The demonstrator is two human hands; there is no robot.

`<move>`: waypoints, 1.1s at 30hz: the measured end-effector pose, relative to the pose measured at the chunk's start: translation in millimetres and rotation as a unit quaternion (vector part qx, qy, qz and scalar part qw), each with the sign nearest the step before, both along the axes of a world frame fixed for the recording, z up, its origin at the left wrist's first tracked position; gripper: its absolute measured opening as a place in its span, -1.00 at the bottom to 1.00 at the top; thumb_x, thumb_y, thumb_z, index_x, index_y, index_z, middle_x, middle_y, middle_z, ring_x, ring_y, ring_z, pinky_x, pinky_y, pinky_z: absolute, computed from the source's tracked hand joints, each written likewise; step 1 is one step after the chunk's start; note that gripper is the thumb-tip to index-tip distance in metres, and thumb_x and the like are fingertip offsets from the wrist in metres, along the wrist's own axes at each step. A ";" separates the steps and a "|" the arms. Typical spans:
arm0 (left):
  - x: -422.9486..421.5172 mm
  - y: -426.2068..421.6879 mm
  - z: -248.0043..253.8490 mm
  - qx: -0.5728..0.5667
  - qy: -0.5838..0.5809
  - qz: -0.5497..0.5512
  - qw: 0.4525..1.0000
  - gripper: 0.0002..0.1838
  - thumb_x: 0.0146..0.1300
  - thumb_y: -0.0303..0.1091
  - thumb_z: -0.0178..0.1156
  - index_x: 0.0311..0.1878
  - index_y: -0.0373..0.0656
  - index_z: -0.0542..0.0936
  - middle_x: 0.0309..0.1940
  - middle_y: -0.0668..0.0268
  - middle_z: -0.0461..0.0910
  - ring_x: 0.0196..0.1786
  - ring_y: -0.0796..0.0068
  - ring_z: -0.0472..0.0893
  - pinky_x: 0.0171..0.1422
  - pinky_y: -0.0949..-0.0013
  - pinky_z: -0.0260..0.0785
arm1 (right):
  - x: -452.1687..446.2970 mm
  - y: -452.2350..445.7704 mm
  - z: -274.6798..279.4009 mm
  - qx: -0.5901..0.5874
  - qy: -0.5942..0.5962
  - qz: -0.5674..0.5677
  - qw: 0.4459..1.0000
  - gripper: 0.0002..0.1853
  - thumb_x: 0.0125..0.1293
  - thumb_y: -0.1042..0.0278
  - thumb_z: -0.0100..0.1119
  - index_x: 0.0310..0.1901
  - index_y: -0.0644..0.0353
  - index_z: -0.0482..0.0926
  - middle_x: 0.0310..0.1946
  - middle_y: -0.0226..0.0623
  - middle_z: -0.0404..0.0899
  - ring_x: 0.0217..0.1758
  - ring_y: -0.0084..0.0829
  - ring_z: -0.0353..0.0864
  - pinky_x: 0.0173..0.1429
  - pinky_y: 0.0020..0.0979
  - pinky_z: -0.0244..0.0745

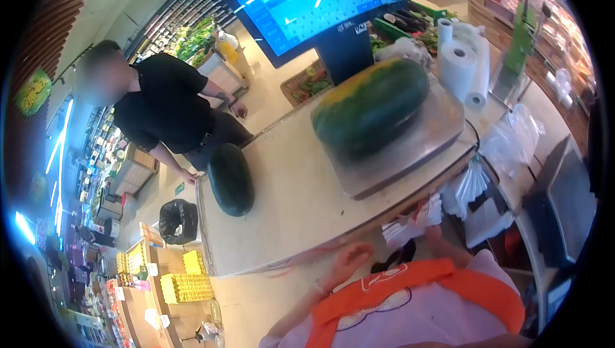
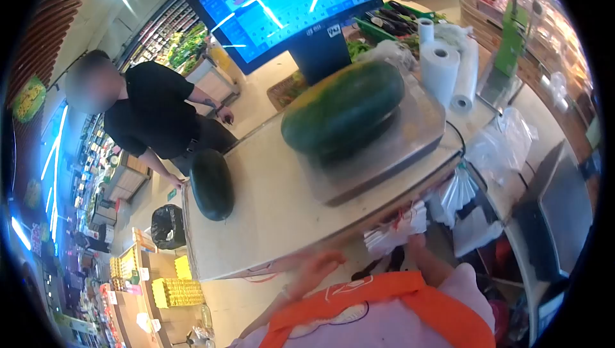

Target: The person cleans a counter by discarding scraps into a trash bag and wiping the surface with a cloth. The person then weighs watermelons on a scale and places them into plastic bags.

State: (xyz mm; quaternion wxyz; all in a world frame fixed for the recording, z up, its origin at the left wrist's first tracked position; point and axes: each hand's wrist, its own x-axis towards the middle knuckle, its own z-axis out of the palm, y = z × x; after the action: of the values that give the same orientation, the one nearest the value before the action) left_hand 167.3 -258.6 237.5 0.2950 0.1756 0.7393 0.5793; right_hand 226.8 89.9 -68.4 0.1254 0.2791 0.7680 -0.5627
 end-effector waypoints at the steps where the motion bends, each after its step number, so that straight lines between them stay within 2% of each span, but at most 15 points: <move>1: 1.2 -6.7 5.0 -0.025 0.016 -0.010 1.000 -0.74 0.29 -0.43 0.04 0.01 -0.27 0.50 -0.07 0.23 0.58 -0.01 0.45 0.54 0.13 0.40 0.35 | 6.4 -0.8 6.7 -0.021 0.015 -0.028 0.999 -0.59 0.11 0.45 0.05 0.05 0.23 0.39 -0.11 -0.31 0.49 -0.08 -0.47 0.48 -0.04 -0.42 0.37; 4: 10.2 -27.9 -7.1 0.011 -0.033 0.018 0.999 -0.78 0.24 -0.44 0.11 -0.05 -0.21 0.56 -0.13 0.25 0.59 -0.07 0.44 0.55 0.07 0.40 0.37 | 29.1 -20.8 50.8 -0.094 0.073 -0.107 0.987 -0.59 0.11 0.45 0.06 0.05 0.24 0.39 -0.11 -0.31 0.49 -0.07 -0.47 0.47 -0.03 -0.43 0.36; 5: 6.3 -39.5 -17.0 -0.056 0.006 -0.026 0.998 -0.67 0.27 -0.38 0.13 0.09 -0.23 0.47 -0.07 0.29 0.58 0.02 0.53 0.52 0.13 0.47 0.34 | 33.6 -26.2 67.6 -0.125 0.099 -0.128 0.979 -0.59 0.11 0.45 0.06 0.05 0.24 0.39 -0.11 -0.31 0.49 -0.07 -0.47 0.47 -0.02 -0.44 0.36; 6: -0.2 -43.6 -17.9 -0.071 0.080 -0.050 0.993 -0.68 0.26 -0.36 0.14 0.06 -0.23 0.49 -0.09 0.28 0.59 -0.01 0.52 0.54 0.10 0.45 0.36 | 35.7 -31.5 92.2 -0.159 0.129 -0.144 0.968 -0.59 0.11 0.45 0.06 0.05 0.24 0.39 -0.11 -0.31 0.49 -0.07 -0.48 0.47 -0.02 -0.44 0.35; 9: -22.5 -35.7 -33.4 -0.042 0.013 -0.008 0.999 -0.64 0.26 -0.31 0.13 0.08 -0.25 0.49 -0.08 0.21 0.59 -0.03 0.54 0.53 0.03 0.47 0.39 | 33.5 -54.7 186.6 -0.251 0.226 -0.145 0.930 -0.59 0.11 0.45 0.06 0.06 0.24 0.39 -0.10 -0.31 0.48 -0.06 -0.48 0.46 -0.01 -0.45 0.34; 12: -43.9 -0.6 -18.3 -0.023 0.180 -0.076 0.980 -0.56 0.15 -0.37 0.21 0.12 -0.23 0.45 -0.15 0.27 0.57 -0.23 0.56 0.54 -0.17 0.47 0.43 | 24.3 -93.7 311.5 -0.322 0.371 -0.098 0.866 -0.52 0.12 0.50 0.06 0.13 0.22 0.30 -0.07 -0.36 0.47 -0.05 -0.51 0.45 -0.02 -0.48 0.33; 13: -50.4 15.8 -12.4 -0.007 0.263 -0.102 0.959 -0.52 0.11 -0.39 0.24 0.13 -0.22 0.44 -0.18 0.29 0.56 -0.29 0.56 0.54 -0.24 0.47 0.44 | 22.5 -99.9 324.7 -0.314 0.383 -0.088 0.864 -0.52 0.11 0.52 0.06 0.13 0.22 0.30 -0.06 -0.37 0.46 -0.05 -0.51 0.45 -0.02 -0.48 0.33; 14: -45.6 28.9 -3.2 -0.003 0.182 -0.124 0.976 -0.51 0.09 -0.39 0.25 0.13 -0.22 0.44 -0.17 0.29 0.55 -0.28 0.54 0.54 -0.20 0.43 0.44 | 22.5 -105.0 333.8 -0.307 0.397 -0.076 0.862 -0.51 0.11 0.54 0.06 0.13 0.21 0.30 -0.06 -0.37 0.46 -0.04 -0.52 0.45 -0.01 -0.49 0.33; 17: -35.3 53.8 40.7 0.032 0.190 -0.148 0.970 -0.52 0.06 -0.35 0.28 0.07 -0.23 0.46 -0.14 0.26 0.51 -0.25 0.47 0.53 -0.06 0.38 0.38 | 27.3 -105.1 330.0 -0.285 0.401 -0.048 0.869 -0.55 0.10 0.59 0.06 0.08 0.21 0.32 -0.09 -0.40 0.46 -0.06 -0.54 0.44 -0.02 -0.50 0.32; 19: -38.3 62.4 48.0 0.037 0.384 -0.113 0.916 -0.60 0.06 -0.34 0.28 -0.01 -0.26 0.51 -0.17 0.24 0.50 -0.28 0.52 0.51 -0.10 0.44 0.37 | 28.7 -98.5 325.9 -0.282 0.401 -0.015 0.871 -0.59 0.11 0.58 0.06 0.05 0.20 0.33 -0.12 -0.42 0.45 -0.07 -0.54 0.44 -0.02 -0.50 0.32; 22: -44.7 78.2 50.1 0.081 0.402 -0.138 0.902 -0.75 0.06 -0.38 0.28 -0.19 -0.28 0.58 -0.29 0.25 0.53 -0.37 0.60 0.49 -0.20 0.55 0.35 | 26.5 -95.5 331.4 -0.324 0.386 -0.045 0.863 -0.64 0.13 0.57 0.05 0.00 0.19 0.34 -0.18 -0.44 0.43 -0.09 -0.55 0.43 -0.03 -0.50 0.31; 25: -34.9 93.4 59.4 -0.006 0.174 -0.117 0.978 -0.83 0.06 -0.40 0.28 -0.33 -0.31 0.60 -0.44 0.32 0.55 -0.39 0.63 0.48 -0.23 0.54 0.33 | 22.0 -75.8 325.6 -0.261 0.383 -0.070 0.883 -0.61 0.16 0.54 0.05 0.05 0.20 0.33 -0.17 -0.42 0.44 -0.07 -0.55 0.43 0.02 -0.48 0.32; 28: -33.1 109.7 52.3 0.050 0.014 -0.035 0.998 -0.83 0.01 -0.40 0.30 -0.44 -0.33 0.59 -0.58 0.32 0.55 -0.48 0.64 0.45 -0.35 0.51 0.30 | 21.2 -66.2 341.9 0.062 0.445 -0.057 0.892 -0.54 0.10 0.55 0.10 0.09 0.18 0.33 -0.15 -0.36 0.46 -0.04 -0.44 0.46 0.14 -0.35 0.30; 30: -36.7 120.0 51.3 0.039 -0.014 -0.051 0.998 -0.84 0.00 -0.41 0.31 -0.47 -0.32 0.58 -0.59 0.36 0.54 -0.48 0.68 0.43 -0.37 0.52 0.28 | 8.0 -48.0 356.5 0.234 0.521 0.078 0.817 -0.49 0.02 0.54 0.15 0.09 0.15 0.36 -0.17 -0.32 0.46 -0.04 -0.33 0.48 0.20 -0.24 0.28; 33: -32.1 136.6 72.8 -0.038 0.034 -0.085 0.995 -0.82 -0.02 -0.38 0.33 -0.53 -0.26 0.55 -0.62 0.41 0.50 -0.48 0.71 0.41 -0.39 0.55 0.26 | -5.4 -28.6 369.2 0.284 0.551 0.232 0.750 -0.54 -0.04 0.51 0.25 -0.01 0.07 0.51 -0.18 -0.30 0.46 -0.08 -0.18 0.48 0.26 -0.12 0.24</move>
State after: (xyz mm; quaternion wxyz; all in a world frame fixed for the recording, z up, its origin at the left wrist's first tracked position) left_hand 135.1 -122.0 310.2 0.3242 0.2460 0.7530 0.5170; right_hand 221.4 61.3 300.8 -0.2779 -0.2431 0.8693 -0.3285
